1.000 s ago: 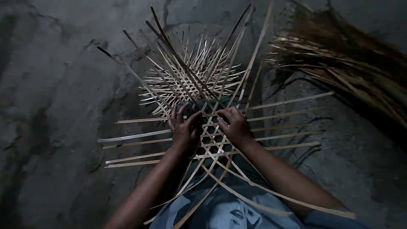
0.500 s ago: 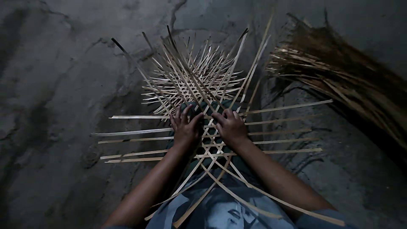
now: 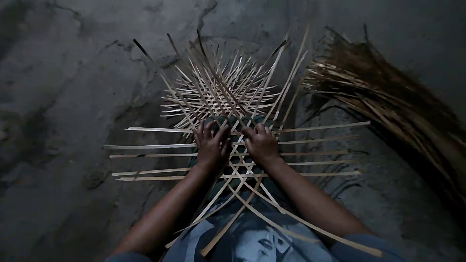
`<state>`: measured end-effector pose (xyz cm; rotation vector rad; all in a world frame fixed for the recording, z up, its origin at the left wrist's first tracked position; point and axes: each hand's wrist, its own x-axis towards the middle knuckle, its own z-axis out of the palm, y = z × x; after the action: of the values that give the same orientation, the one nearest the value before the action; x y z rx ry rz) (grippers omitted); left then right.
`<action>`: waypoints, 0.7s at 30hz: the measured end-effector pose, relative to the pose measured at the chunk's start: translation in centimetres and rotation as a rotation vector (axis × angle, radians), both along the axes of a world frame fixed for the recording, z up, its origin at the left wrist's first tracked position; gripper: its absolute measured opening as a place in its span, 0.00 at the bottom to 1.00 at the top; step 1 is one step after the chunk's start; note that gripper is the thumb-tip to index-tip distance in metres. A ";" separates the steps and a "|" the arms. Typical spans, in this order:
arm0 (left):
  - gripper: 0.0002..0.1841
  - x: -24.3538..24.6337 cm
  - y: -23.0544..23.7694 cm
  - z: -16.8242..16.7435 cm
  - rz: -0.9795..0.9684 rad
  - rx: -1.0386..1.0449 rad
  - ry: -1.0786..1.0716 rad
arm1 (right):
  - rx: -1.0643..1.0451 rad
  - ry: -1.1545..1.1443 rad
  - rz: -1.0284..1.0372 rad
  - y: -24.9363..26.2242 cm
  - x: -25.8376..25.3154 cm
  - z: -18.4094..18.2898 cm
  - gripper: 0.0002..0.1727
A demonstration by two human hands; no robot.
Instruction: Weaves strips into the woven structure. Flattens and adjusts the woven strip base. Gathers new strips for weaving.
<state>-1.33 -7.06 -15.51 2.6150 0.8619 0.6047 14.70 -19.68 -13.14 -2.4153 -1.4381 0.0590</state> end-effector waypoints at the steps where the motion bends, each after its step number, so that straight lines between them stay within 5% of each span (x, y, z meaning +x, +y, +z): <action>1: 0.26 0.0 0.0 0.0 0.003 0.005 -0.003 | -0.006 0.009 -0.004 0.1 0.0 0.1 0.20; 6: 0.40 0.2 2.2 2.8 0.046 -0.161 -0.180 | 0.095 0.173 0.055 -1.4 0.9 0.7 0.23; 10: 0.53 3.2 9.4 6.9 0.225 -0.706 -0.467 | 0.039 0.091 0.121 -2.8 -0.2 0.2 0.29; 13: 0.41 5.6 14.6 8.8 0.302 -1.258 -0.615 | 0.008 0.060 0.106 -2.8 -0.6 -0.3 0.27; 15: 0.37 6.3 17.3 8.3 0.044 -1.457 -0.647 | -0.019 0.104 0.107 -2.7 -0.5 -0.1 0.28; 17: 0.34 7.5 18.2 8.0 -0.165 -1.463 -0.563 | -0.051 0.154 0.144 -2.8 0.1 0.7 0.28; 21: 0.24 10.3 15.9 9.7 -0.280 -1.290 -0.513 | 0.005 0.369 0.223 -4.8 5.6 4.8 0.21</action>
<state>9.01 8.82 -5.77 1.2817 0.4329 0.3849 20.26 -24.50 -8.30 -2.0875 -1.5129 0.5231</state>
